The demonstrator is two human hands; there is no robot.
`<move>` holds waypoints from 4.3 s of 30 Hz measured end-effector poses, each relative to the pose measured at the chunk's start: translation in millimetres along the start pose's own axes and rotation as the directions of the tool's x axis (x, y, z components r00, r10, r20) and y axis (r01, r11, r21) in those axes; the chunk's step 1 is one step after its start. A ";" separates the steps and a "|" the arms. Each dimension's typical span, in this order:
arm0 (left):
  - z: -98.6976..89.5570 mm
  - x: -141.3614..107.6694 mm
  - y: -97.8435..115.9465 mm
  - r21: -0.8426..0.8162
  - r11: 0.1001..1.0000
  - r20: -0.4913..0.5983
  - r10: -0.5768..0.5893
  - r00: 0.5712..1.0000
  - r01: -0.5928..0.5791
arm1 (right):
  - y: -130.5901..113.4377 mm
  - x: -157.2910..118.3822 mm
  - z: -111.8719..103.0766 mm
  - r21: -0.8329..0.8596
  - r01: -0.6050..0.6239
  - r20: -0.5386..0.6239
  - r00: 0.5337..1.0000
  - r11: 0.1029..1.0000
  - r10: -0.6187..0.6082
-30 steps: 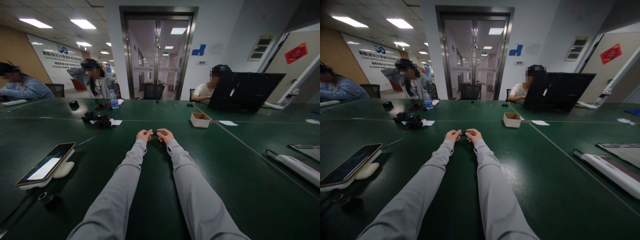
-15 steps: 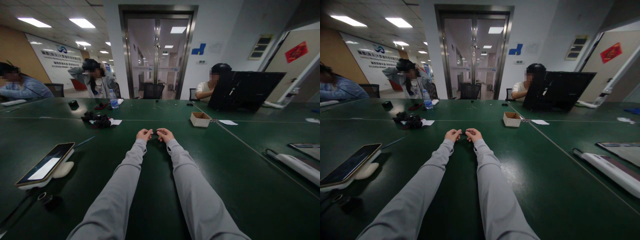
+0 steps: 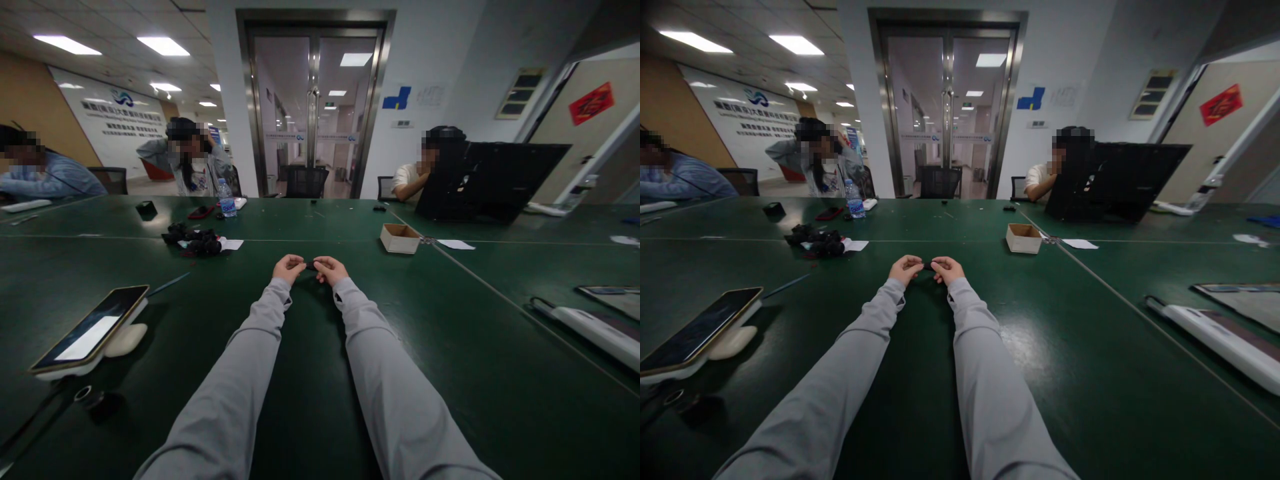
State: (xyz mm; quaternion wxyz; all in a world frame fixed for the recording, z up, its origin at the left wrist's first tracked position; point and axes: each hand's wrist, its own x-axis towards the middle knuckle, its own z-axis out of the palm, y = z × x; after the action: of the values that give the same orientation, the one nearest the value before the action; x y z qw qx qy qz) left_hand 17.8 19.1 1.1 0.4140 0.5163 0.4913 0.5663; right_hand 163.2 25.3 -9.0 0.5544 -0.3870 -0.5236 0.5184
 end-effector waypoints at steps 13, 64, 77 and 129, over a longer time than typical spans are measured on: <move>-5.2 -1.1 -0.6 -0.097 0.988 -0.017 0.118 0.993 -0.119 | 4.3 3.7 -2.4 0.060 -0.004 -0.017 1.000 0.998 0.005; 4.4 0.1 -2.4 0.006 0.999 0.025 -0.032 0.999 0.032 | 0.3 1.5 0.3 0.028 -0.022 -0.016 1.000 0.999 0.022; 3.6 -2.9 -0.5 -0.022 0.998 0.097 -0.061 0.993 0.064 | 0.2 1.7 0.5 0.026 -0.031 -0.020 0.999 0.999 0.032; 2.1 2.9 -3.5 -0.006 0.997 0.148 -0.069 0.987 0.071 | 2.0 2.3 -0.7 0.019 0.004 0.020 1.000 1.000 -0.005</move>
State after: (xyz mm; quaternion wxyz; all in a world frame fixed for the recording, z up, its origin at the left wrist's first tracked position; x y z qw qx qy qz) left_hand 19.5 22.8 -1.9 0.4719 0.5367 0.4739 0.5145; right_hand 163.4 27.9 -10.6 0.5538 -0.3753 -0.5251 0.5261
